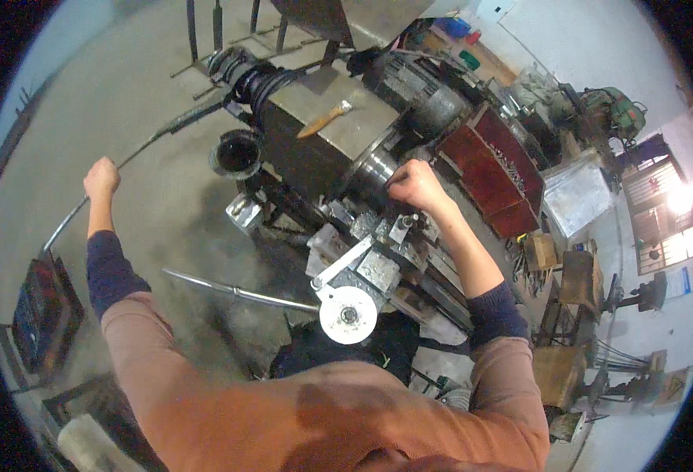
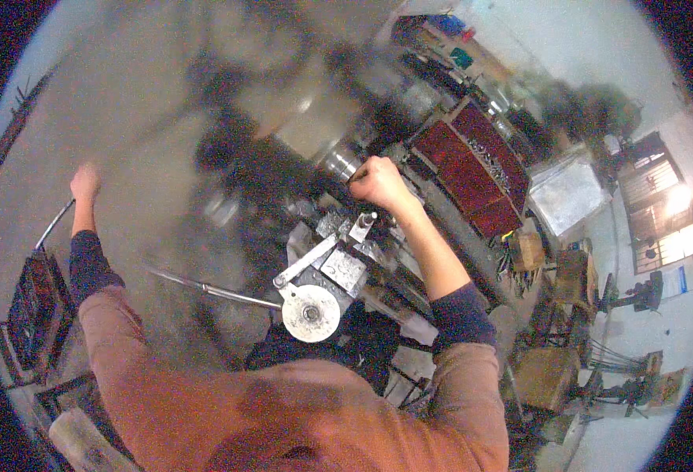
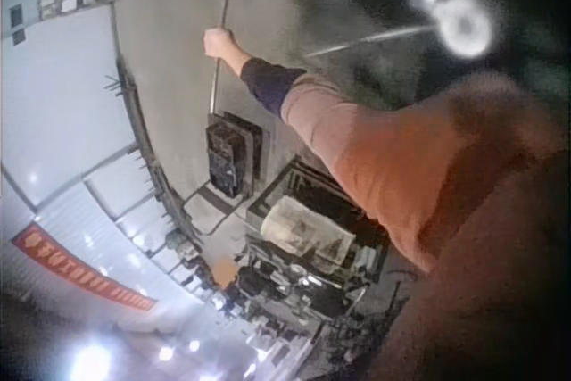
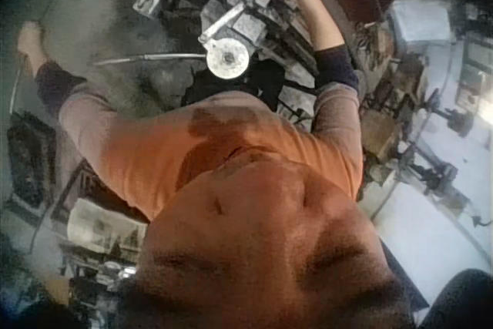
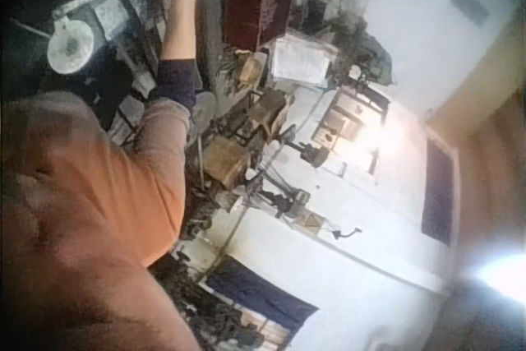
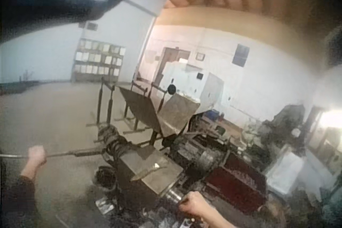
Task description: The person operates a metal lathe, repeatedly loading small cylindrical metal parts into the chuck, engaging the machine, and removing the finished parts. The person handles the parts by hand and uses the lathe controls to shape them.
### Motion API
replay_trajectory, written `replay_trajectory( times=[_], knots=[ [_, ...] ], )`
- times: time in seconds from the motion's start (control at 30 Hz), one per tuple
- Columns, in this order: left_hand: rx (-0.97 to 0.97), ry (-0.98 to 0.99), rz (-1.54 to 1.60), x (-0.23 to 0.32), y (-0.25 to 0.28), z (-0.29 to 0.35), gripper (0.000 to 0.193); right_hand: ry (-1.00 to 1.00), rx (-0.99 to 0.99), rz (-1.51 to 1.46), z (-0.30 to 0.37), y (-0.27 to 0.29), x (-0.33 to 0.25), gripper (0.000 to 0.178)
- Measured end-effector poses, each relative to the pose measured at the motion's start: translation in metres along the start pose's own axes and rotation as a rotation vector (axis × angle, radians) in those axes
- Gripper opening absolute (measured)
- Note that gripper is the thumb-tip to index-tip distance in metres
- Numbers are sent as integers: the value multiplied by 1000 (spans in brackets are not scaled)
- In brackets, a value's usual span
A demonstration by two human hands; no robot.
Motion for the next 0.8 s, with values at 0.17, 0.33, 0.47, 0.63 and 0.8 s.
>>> replay_trajectory(
  times=[0.17,0.33,0.47,0.63,0.8],
  knots=[
    [-66,6,199,30,18,6,28,-7,-4,21,8,2,2,24],
    [456,-524,859,106,2,74,40,239,427,40,59,38,1,27],
    [-346,-574,380,194,-114,102,45,269,282,399,133,86,-48,36],
    [-340,-735,11,247,-118,150,21,483,364,454,204,137,-168,35],
    [-146,-914,-56,236,-153,112,24,635,714,485,226,146,-208,23]
  ],
)
Point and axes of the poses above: each hand's wrist, its own z-axis away from the middle knuckle, its own y-axis out of the back of the hand, x = y × z, the point moved 3 cm from there along -z, towards the middle knuckle, and after that the axes turned 6 degrees about y, right-handed, at the moved point
